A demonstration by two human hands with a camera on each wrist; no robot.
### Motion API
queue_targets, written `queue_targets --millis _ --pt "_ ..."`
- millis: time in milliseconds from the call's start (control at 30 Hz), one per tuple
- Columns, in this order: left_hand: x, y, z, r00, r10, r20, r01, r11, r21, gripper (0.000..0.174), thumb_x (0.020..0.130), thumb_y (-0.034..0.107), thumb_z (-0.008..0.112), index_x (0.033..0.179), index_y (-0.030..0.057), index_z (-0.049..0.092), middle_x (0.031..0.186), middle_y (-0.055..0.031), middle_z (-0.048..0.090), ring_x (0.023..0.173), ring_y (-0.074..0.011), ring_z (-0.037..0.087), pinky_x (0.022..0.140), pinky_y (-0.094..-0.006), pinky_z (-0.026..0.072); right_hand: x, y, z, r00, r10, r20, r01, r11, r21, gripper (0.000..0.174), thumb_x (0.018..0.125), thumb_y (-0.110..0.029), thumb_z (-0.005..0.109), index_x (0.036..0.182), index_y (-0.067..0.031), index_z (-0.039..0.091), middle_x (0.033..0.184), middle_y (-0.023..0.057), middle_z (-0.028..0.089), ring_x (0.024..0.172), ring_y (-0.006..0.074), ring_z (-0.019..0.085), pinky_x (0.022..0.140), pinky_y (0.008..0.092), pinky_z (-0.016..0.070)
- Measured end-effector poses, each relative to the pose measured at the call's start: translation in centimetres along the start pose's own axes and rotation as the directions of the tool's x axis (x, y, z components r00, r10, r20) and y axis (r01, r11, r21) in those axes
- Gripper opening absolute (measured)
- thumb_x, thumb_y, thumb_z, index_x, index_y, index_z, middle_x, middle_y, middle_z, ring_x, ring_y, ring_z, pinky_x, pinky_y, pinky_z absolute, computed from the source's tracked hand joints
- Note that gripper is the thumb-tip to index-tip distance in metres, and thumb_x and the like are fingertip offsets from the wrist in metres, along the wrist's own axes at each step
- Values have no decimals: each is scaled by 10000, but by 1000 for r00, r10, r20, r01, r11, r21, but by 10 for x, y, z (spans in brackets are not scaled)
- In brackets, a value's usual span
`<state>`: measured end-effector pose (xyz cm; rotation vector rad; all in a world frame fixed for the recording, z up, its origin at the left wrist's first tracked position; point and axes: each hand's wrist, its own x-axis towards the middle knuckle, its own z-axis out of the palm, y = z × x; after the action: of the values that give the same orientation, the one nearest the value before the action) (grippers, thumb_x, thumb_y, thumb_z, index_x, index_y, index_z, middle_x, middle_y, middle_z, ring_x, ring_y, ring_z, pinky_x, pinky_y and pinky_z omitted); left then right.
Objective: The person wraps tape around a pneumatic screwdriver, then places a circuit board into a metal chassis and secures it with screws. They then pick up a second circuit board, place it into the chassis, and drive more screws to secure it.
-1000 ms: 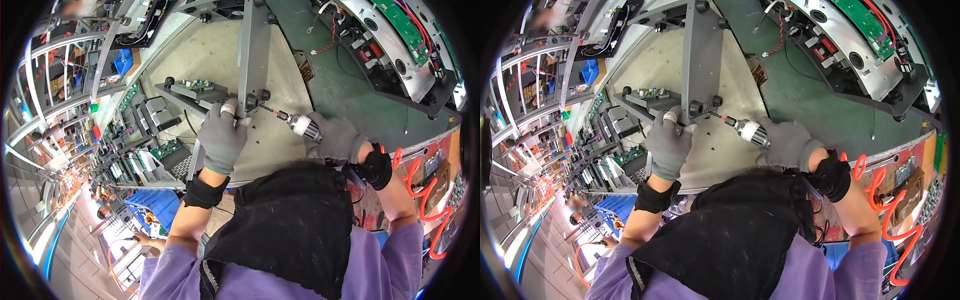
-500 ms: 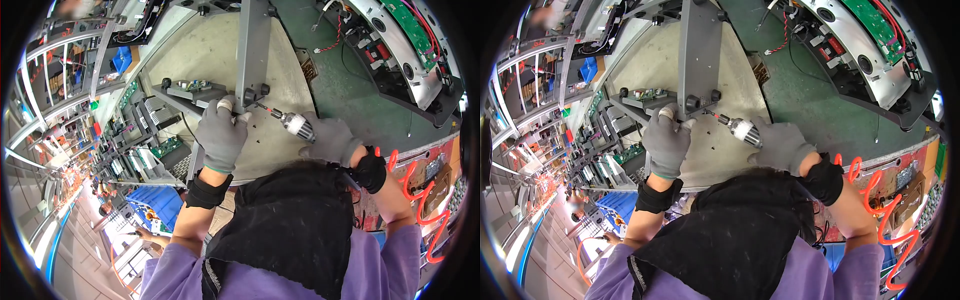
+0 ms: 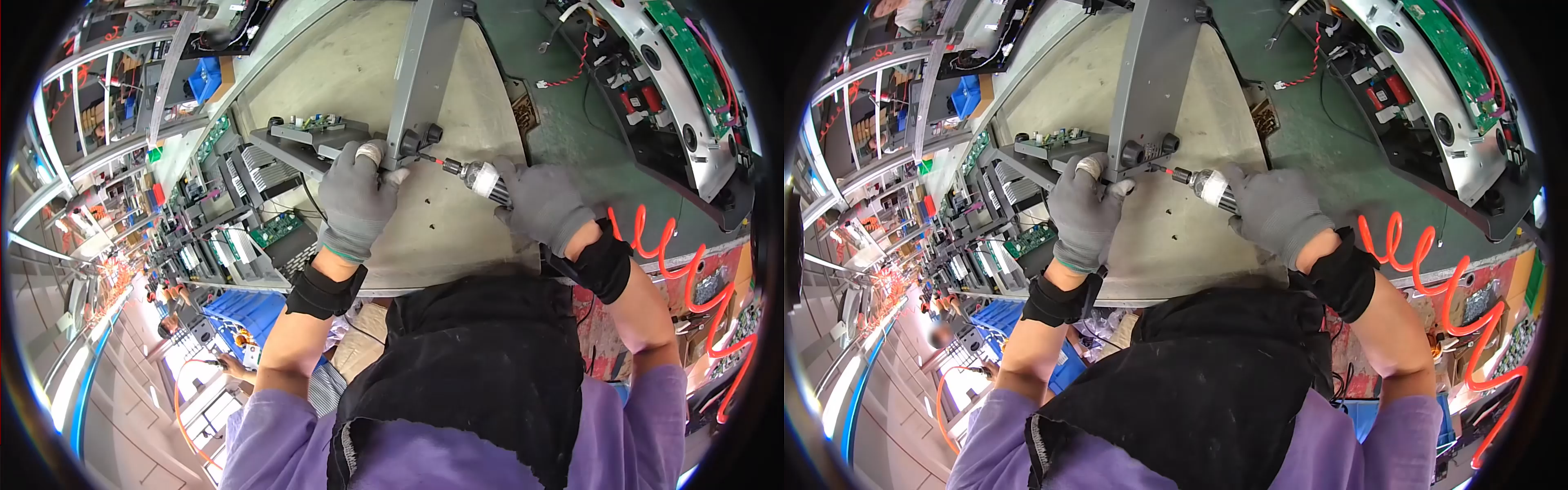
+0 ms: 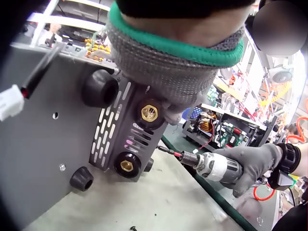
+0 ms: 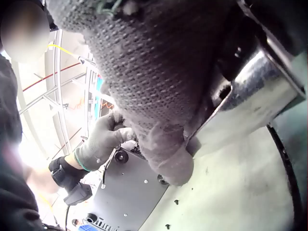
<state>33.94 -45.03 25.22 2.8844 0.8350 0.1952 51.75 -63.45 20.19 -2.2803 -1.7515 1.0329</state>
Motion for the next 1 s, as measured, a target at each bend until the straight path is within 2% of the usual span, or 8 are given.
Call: queue_targets --millis 600,700,767,800,833,900,933,1000 --pt "1 -6 -1 1000 -1 -13 0 998 -66 413 621 198 839 964 75 645 804 -75 596 620 -277 587 567 -365 478 6 -4 10 995 -5 -96 -6 994 -112 596 757 -297 727 1253 -93 466 838 109 651 734 303 657 658 422 502" --pt "0 -6 -5 1000 5 11 -4 998 -64 411 644 149 821 1007 81 642 798 -84 598 609 -278 576 583 -369 482 0 -7 2 989 -17 -147 4 996 -89 624 750 -362 743 1247 -99 474 821 113 656 758 314 659 664 427 499" --pt "-4 -4 -11 996 -38 -85 18 973 -229 423 702 98 768 1098 78 622 833 -87 605 643 -214 586 591 -352 484 -8 -10 -12 992 32 -118 -22 996 84 568 774 -417 728 1192 -113 491 816 115 660 781 314 656 670 407 500" --pt "-12 -2 -21 974 -227 11 218 920 -326 375 811 60 648 1180 69 587 922 -82 625 706 -150 586 624 -319 498 -14 -11 -11 992 24 -120 -15 997 77 568 774 -417 728 1192 -113 491 816 115 660 781 314 656 670 407 500" --pt "-18 -3 -26 896 -420 146 403 630 -664 326 889 40 543 1214 47 572 1000 -82 632 787 -134 601 665 -280 514 -25 -12 -8 981 39 -189 -18 993 114 582 771 -449 728 1188 -120 488 808 124 659 776 329 656 667 422 499" --pt "-36 -4 -42 742 -415 526 585 19 -811 289 939 54 516 1222 14 564 1034 -90 634 837 -159 620 700 -256 525 -45 -17 -6 966 48 -256 -11 990 143 597 768 -481 728 1184 -127 486 800 133 658 770 343 657 663 436 497" --pt "-42 0 -44 742 -424 520 579 14 -815 289 939 54 516 1222 14 564 1034 -90 634 837 -159 620 700 -256 525 -54 -21 -9 973 76 -219 -14 962 272 617 756 -502 736 1178 -127 487 783 137 656 755 352 660 653 446 498" --pt "-51 16 -41 717 -279 639 554 -328 -765 303 952 118 563 1222 -19 556 1040 -104 635 906 -159 626 697 -231 522 -68 -29 -6 962 64 -266 54 909 413 656 737 -551 743 1169 -125 492 728 144 641 703 374 663 609 460 504"
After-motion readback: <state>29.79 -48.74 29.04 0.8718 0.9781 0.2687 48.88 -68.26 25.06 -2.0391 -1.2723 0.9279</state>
